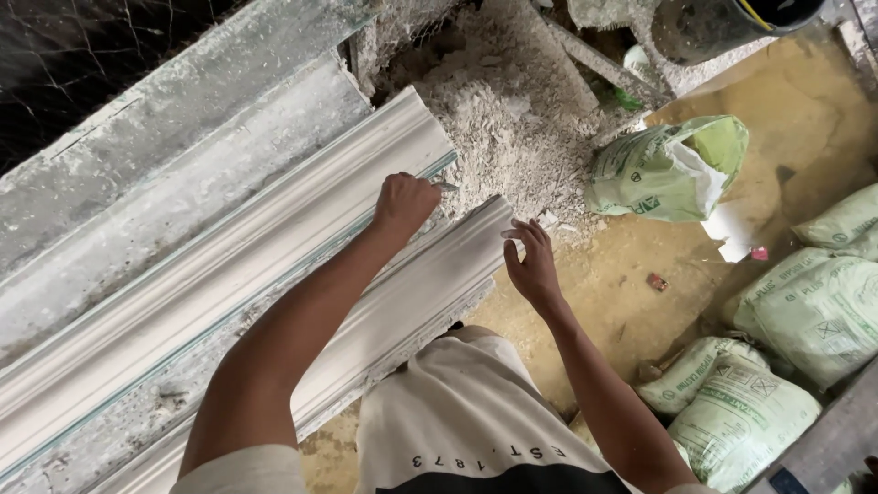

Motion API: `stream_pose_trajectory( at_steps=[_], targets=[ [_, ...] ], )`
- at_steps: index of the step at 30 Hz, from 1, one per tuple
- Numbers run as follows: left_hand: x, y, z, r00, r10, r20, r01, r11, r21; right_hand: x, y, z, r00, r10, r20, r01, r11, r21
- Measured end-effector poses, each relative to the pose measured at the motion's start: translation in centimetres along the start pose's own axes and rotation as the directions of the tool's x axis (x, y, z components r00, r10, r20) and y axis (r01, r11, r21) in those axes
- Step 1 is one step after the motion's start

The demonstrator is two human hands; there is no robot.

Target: The person uses a sanding block to smooth the surface of long, white decorative moldings. They repeatedly rub the sanding block along the length of the moldings, which are stacked on a workbench, while holding the pieces steady with their other hand.

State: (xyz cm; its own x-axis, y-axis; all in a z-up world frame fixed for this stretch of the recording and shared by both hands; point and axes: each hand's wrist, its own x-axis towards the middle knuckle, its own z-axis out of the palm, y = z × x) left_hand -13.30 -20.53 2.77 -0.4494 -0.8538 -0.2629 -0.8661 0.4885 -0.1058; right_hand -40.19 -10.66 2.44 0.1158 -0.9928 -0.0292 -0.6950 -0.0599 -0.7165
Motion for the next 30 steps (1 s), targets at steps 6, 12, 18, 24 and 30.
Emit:
stream_pose_trajectory(
  at_steps=[6,12,18,24,30],
  targets=[
    [-0.2,1.1,-3.1,0.969,-0.183,0.165,0.244,0.609,-0.755,0.0,0.3,0.5,1.0,-0.015,-0.014,0.015,1.0,0.017],
    [-5.2,-4.6,-2.1,0.79,-0.193,0.582,0.61,0.15,-0.778,0.6,0.9,1.2,0.996,-0.074,-0.055,0.075,0.997,0.019],
    [-7.8,-4.1,-4.8,0.938,-0.207,0.278,0.334,0.753,-0.567,0.3,-0.4,0.9,0.995,-0.085,-0.053,0.087,0.995,0.043],
    [-2.7,6.2,2.4,0.966,-0.22,-0.135,0.207,0.973,-0.103,0.7,0.5,3.2,0.978,-0.208,-0.021,0.209,0.977,0.041],
    [-11.5,2.5,-2.4,0.955,-0.28,0.102,0.296,0.93,-0.217,1.2,-0.1,4.8,0.902,-0.431,-0.039,0.431,0.902,0.013]
  ],
)
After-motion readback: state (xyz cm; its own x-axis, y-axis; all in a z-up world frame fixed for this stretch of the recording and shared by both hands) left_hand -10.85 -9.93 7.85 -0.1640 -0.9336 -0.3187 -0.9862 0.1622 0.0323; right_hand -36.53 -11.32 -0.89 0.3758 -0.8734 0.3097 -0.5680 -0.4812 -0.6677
